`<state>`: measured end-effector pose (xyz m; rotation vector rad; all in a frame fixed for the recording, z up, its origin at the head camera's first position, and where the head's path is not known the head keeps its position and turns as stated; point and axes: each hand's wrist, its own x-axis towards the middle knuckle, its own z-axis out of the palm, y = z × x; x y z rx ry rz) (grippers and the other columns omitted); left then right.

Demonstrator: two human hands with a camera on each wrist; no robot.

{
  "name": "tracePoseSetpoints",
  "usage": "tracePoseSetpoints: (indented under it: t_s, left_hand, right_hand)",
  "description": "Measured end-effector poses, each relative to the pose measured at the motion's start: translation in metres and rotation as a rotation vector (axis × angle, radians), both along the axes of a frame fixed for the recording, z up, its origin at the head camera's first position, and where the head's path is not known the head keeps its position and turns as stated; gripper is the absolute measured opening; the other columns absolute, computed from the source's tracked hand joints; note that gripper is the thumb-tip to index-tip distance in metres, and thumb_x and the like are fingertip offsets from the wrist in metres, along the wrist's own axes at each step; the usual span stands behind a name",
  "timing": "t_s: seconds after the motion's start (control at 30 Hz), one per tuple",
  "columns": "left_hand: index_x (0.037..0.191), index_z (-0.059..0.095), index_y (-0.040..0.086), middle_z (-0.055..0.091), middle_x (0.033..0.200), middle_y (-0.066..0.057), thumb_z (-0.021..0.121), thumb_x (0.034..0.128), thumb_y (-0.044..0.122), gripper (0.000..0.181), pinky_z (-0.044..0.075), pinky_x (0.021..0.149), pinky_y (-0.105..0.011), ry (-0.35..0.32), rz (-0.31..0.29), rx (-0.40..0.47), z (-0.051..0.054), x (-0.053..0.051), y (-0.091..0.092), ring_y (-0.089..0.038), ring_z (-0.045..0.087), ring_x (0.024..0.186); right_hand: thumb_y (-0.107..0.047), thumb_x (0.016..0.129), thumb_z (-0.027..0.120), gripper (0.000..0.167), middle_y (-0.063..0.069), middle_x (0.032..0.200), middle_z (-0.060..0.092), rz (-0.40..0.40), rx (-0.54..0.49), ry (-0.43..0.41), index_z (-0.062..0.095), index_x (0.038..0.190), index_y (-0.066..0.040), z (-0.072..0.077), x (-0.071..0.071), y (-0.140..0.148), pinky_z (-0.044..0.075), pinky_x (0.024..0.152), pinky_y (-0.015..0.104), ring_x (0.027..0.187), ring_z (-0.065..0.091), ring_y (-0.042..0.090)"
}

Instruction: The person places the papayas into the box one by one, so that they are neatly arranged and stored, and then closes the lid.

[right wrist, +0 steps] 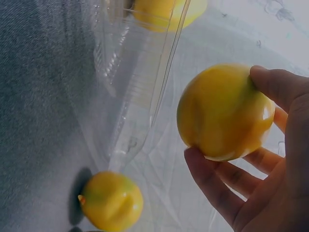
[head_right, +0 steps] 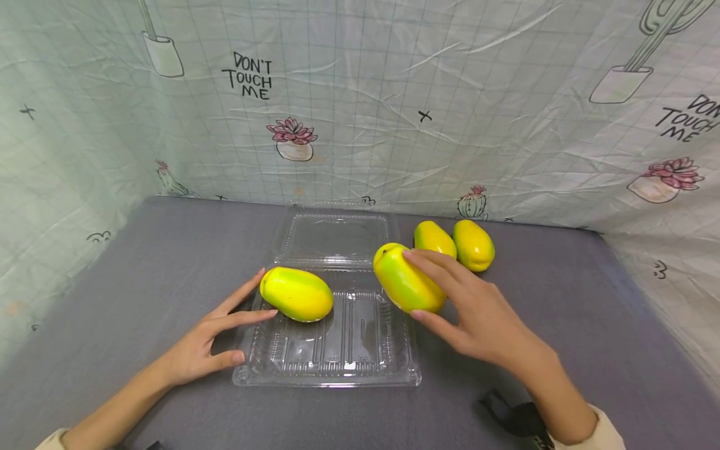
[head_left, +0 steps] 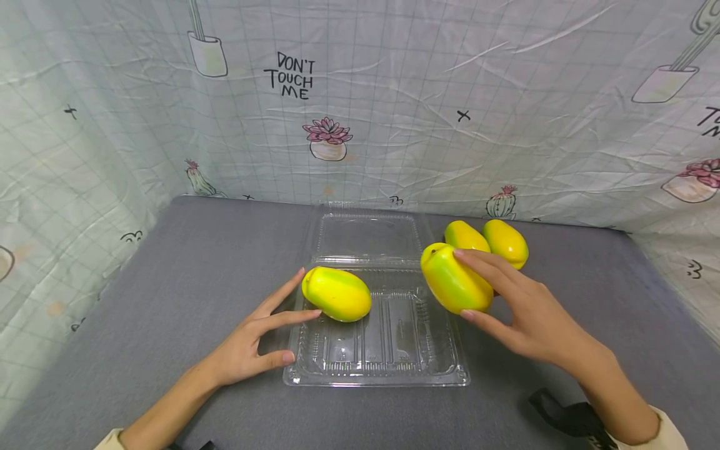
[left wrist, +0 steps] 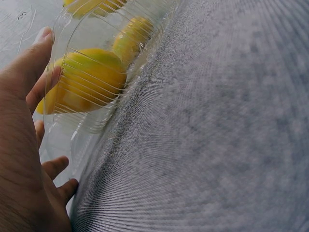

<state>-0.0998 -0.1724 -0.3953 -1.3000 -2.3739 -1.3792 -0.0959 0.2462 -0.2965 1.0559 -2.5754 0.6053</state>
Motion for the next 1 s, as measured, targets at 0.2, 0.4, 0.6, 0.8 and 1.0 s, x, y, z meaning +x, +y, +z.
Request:
tracePoseSetpoints:
  t_s: [0.2,0.4,0.6,0.8,1.0]
  left_hand:
    - [0.136,0.056,0.017,0.013,0.156,-0.021,0.06,0.0902,0.049,0.056,0.023,0.092,-0.075,0.001,-0.001,0.002,-0.001,0.001,0.0,-0.039,0.014,0.142]
    - [0.136,0.056,0.017,0.012,0.157,-0.021,0.06,0.0899,0.049,0.056,0.023,0.091,-0.075,-0.005,-0.001,0.002,-0.002,0.002,0.0,-0.039,0.014,0.142]
    - [0.136,0.056,0.017,0.013,0.157,-0.021,0.06,0.0902,0.05,0.056,0.022,0.091,-0.075,-0.002,-0.005,0.007,-0.002,0.001,0.0,-0.04,0.014,0.142]
    - [0.135,0.056,0.016,0.012,0.156,-0.022,0.061,0.0898,0.049,0.056,0.022,0.091,-0.075,-0.001,-0.008,0.011,-0.002,0.0,0.0,-0.04,0.013,0.142]
    - [0.136,0.056,0.017,0.012,0.156,-0.022,0.06,0.0901,0.049,0.056,0.023,0.091,-0.075,0.003,-0.003,0.005,-0.003,0.001,0.0,-0.04,0.014,0.142]
  right_hand:
    - [-0.03,0.082,0.075,0.075,0.0,0.145,0.043,0.031,-0.051,0.034,0.039,0.146,-0.012,-0.003,-0.004,-0.007,0.051,0.078,0.034,0.103,0.057,0.012]
    - [-0.046,0.092,0.06,0.067,0.003,0.143,0.044,0.079,-0.102,0.062,0.042,0.144,-0.01,-0.005,-0.009,-0.016,0.038,0.097,0.021,0.119,0.051,0.018]
    - [-0.051,0.094,0.052,0.066,0.007,0.142,0.045,0.107,-0.125,0.078,0.043,0.143,-0.007,-0.008,-0.013,-0.023,0.029,0.104,0.02,0.126,0.046,0.023]
    - [-0.05,0.094,0.053,0.066,0.008,0.142,0.045,0.13,-0.14,0.078,0.043,0.143,-0.006,-0.01,-0.017,-0.028,0.03,0.105,0.022,0.125,0.046,0.023]
    - [-0.049,0.093,0.055,0.066,0.007,0.143,0.044,0.148,-0.151,0.064,0.042,0.143,-0.007,-0.016,-0.02,-0.032,0.03,0.106,0.024,0.126,0.045,0.023]
